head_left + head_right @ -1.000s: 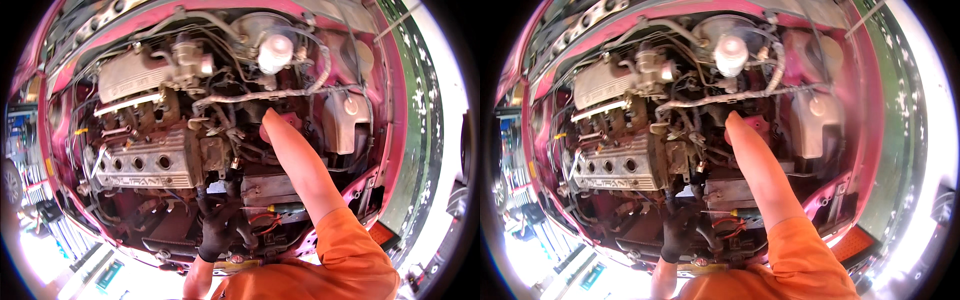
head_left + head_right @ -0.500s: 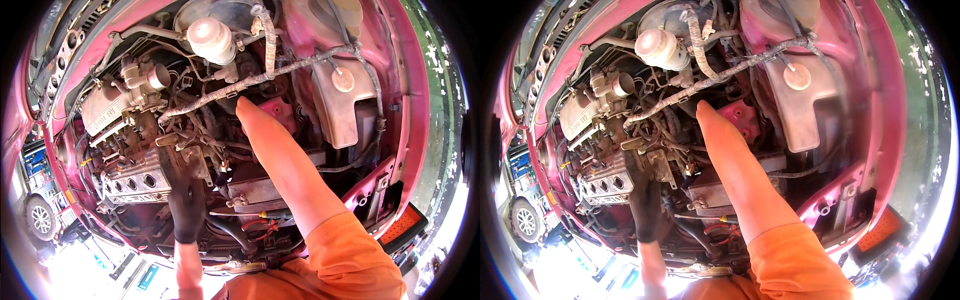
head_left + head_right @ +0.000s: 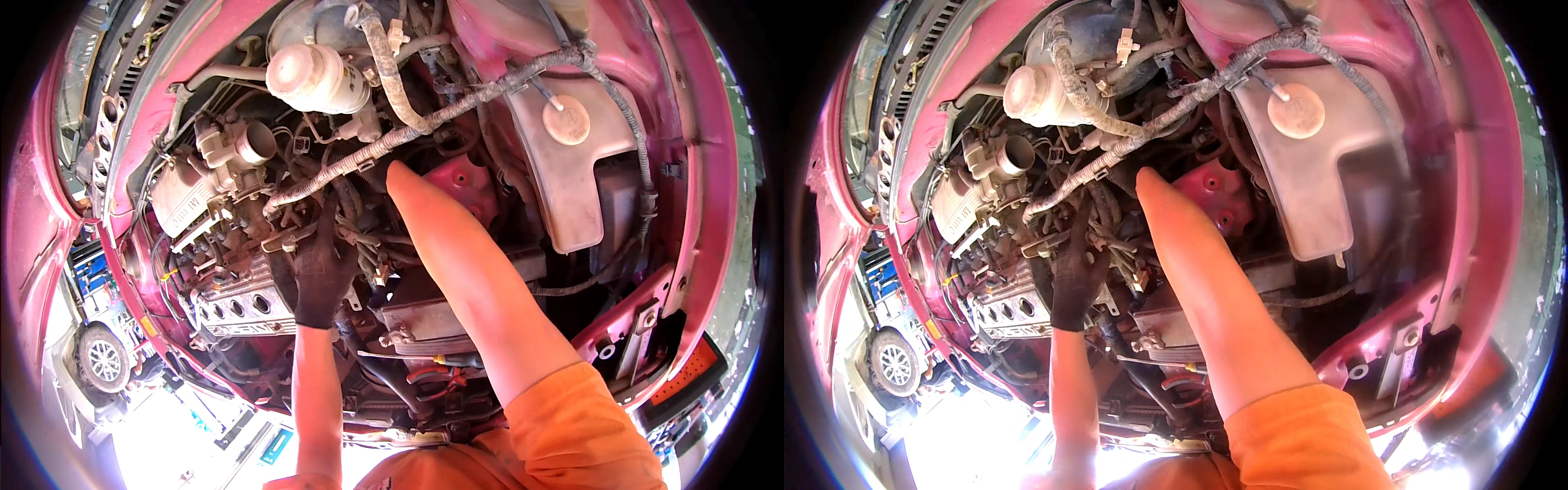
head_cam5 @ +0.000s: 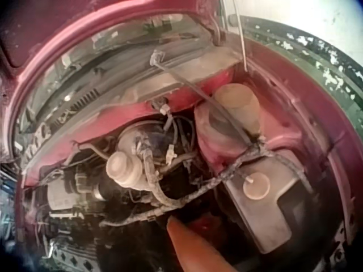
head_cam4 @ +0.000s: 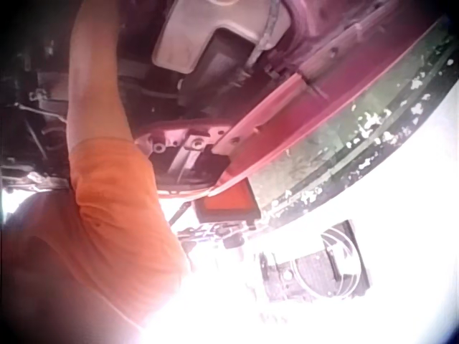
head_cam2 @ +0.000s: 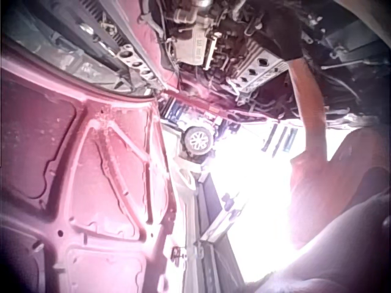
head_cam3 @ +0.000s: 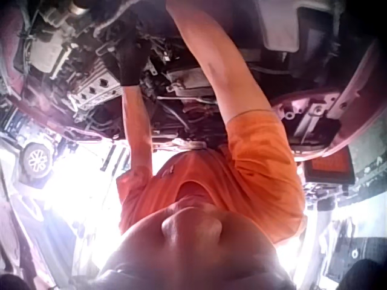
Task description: The person manipulates wires, hoses, and engine components within the engine bay of a pink car by hand and using a screwdriver and a wrench. They also open a drawer in a rolling tool cabinet.
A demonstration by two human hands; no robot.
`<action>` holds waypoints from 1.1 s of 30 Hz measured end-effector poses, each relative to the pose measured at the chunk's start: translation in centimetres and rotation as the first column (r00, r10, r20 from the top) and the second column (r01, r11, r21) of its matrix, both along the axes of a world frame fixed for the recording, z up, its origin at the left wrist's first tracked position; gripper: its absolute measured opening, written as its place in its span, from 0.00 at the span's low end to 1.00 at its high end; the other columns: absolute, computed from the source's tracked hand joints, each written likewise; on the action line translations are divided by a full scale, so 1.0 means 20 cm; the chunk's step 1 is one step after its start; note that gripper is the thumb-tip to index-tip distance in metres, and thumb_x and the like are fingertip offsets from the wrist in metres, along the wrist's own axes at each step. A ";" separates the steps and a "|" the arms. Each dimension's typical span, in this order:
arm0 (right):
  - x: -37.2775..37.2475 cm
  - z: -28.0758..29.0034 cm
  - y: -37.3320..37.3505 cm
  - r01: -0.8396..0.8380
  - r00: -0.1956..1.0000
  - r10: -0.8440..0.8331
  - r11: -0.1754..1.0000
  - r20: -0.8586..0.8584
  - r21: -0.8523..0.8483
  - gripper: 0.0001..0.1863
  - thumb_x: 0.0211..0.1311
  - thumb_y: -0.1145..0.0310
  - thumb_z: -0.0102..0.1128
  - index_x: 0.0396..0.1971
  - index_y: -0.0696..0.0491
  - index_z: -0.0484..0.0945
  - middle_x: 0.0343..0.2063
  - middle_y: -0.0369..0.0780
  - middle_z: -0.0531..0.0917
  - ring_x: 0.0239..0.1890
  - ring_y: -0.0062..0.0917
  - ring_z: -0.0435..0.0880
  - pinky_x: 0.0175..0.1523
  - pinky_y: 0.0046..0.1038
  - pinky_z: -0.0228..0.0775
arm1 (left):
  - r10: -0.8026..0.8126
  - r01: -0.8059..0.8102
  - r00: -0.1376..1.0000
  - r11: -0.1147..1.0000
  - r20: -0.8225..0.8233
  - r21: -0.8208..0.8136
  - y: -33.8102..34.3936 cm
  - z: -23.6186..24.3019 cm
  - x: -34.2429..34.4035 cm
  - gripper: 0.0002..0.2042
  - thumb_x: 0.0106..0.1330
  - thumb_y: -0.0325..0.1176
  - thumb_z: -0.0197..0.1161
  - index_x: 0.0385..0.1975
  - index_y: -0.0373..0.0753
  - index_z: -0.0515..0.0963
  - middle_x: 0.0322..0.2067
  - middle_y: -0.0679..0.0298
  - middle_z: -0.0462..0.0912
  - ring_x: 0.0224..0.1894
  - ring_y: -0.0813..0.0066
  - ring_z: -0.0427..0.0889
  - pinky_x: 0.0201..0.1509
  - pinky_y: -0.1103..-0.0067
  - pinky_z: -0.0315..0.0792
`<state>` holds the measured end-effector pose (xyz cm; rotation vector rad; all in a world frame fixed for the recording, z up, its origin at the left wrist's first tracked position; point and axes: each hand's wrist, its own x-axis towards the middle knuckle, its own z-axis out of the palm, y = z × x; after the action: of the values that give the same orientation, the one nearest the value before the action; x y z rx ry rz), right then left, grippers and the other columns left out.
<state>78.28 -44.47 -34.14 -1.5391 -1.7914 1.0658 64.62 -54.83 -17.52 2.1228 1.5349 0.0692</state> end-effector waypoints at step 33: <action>-0.24 0.19 0.15 -0.344 0.933 0.347 0.938 0.095 -0.040 0.22 0.70 0.54 0.48 0.56 0.52 0.71 0.56 0.44 0.75 0.53 0.37 0.78 0.57 0.38 0.70 | 0.214 -0.251 0.967 0.680 0.141 0.689 -0.12 0.31 -0.70 0.15 0.54 0.16 0.55 0.42 0.32 0.79 0.29 0.55 0.80 0.29 0.54 0.77 0.33 0.65 0.72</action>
<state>73.46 -41.54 -30.33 -1.3390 -2.1848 1.1893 50.72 -57.28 -11.28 2.4102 1.9538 0.9402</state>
